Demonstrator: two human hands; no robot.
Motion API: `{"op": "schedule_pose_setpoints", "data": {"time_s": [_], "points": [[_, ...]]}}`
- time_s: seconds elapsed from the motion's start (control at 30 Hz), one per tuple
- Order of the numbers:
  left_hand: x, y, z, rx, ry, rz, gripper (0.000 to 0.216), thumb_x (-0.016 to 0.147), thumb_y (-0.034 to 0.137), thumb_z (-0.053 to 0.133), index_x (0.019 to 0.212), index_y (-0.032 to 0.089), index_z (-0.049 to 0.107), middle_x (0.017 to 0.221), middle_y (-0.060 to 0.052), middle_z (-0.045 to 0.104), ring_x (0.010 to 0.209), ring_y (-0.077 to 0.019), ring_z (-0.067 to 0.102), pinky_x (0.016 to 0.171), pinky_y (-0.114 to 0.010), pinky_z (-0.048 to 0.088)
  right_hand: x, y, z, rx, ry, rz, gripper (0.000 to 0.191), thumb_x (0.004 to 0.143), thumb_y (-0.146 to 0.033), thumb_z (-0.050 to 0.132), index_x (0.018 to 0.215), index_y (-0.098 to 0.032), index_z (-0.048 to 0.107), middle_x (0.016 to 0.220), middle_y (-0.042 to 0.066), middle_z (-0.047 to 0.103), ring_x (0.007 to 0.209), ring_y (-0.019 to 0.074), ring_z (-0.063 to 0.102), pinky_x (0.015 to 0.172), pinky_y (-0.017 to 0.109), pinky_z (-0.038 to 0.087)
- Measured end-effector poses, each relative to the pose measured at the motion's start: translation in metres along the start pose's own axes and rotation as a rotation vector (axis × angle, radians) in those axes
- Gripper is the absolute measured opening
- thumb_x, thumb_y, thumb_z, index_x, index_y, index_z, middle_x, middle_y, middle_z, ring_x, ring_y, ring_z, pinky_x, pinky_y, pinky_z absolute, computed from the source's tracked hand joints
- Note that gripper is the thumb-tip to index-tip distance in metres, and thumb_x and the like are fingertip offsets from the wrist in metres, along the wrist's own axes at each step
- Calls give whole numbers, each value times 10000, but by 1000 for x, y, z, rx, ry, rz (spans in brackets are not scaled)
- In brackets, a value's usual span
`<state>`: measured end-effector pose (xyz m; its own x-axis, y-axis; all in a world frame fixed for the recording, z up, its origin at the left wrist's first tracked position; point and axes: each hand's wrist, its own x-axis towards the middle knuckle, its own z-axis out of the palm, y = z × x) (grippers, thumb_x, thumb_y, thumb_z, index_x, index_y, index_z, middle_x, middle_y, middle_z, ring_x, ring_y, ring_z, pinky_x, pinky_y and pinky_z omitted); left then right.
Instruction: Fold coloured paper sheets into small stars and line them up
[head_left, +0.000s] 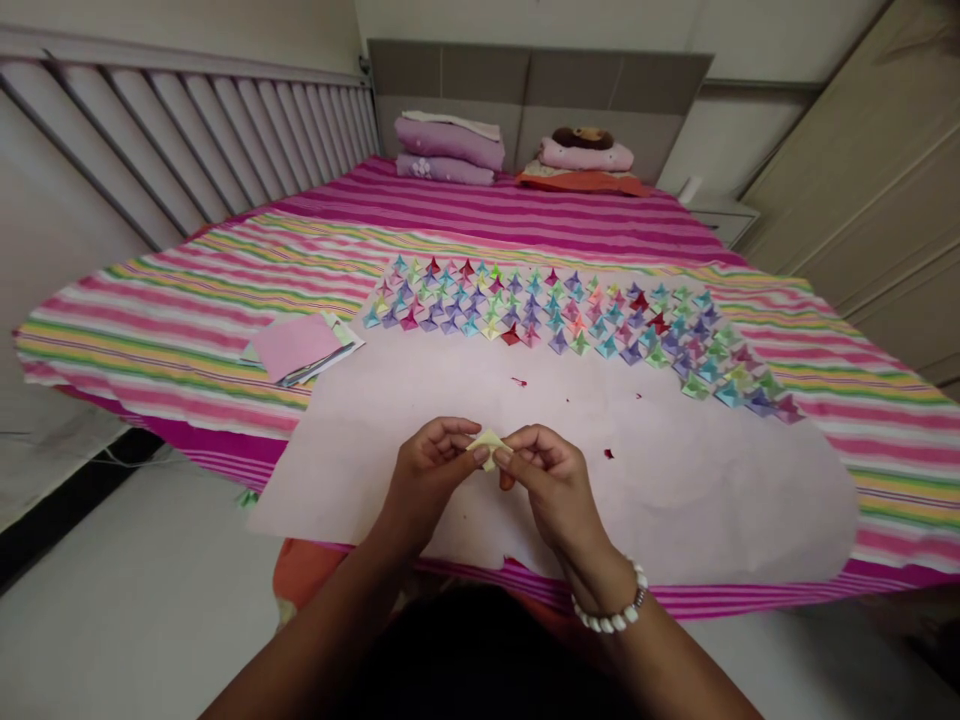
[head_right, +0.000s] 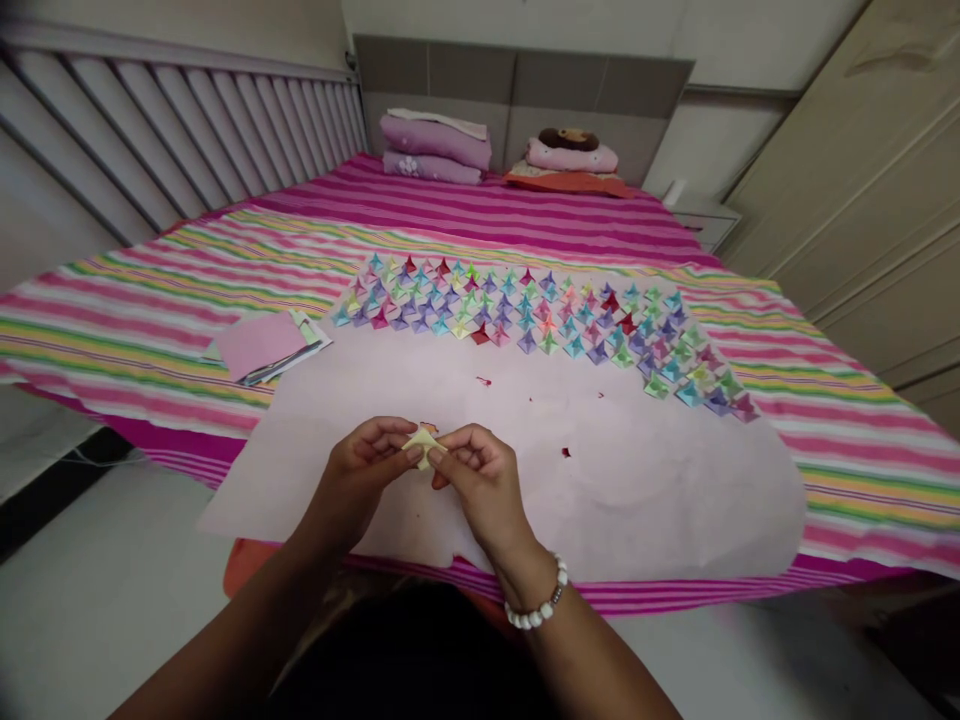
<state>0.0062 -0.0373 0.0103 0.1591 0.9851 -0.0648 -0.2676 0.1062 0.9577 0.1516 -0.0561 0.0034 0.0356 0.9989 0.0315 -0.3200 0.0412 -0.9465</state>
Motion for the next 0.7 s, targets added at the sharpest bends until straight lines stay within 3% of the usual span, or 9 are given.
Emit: {"op": "schedule_pose_setpoints", "data": {"time_s": [0.23,0.37,0.5,0.6,0.7], "points": [[0,-1,-1,-13,13,11,219,746,254,725,932,159,662,714,6,677,688,-97,600,711,-235,472,3,8,0,51,42,7,99,725,-215,746,749,-180,657,560,-33,645,508,83,548,572,218,421],[0,-5,5,-112,34,-70,330,711,264,761,1000,162,640,810,-9,690,749,-111,614,743,-250,476,4,9,3,43,133,-21,122,712,-229,759,739,-178,651,548,-33,637,517,91,559,579,226,430],[1,-10,9,-236,-2,-151,270,670,258,798,856,133,647,805,-25,686,752,-114,622,766,-255,483,3,8,6,41,178,-29,160,691,-254,779,727,-182,641,538,-32,621,525,109,564,575,244,456],[3,-8,6,-345,-3,-232,269,639,233,821,811,129,642,733,-6,655,660,-84,594,698,-221,485,3,6,2,24,100,-26,186,655,-255,802,769,-197,667,645,-16,652,598,122,580,608,253,478],[4,0,-1,-442,-117,-386,306,623,196,836,856,134,648,715,10,620,598,-52,559,610,-171,469,5,2,-6,56,-36,-18,305,643,-274,807,928,-231,705,858,14,689,785,153,611,739,277,499]]}}
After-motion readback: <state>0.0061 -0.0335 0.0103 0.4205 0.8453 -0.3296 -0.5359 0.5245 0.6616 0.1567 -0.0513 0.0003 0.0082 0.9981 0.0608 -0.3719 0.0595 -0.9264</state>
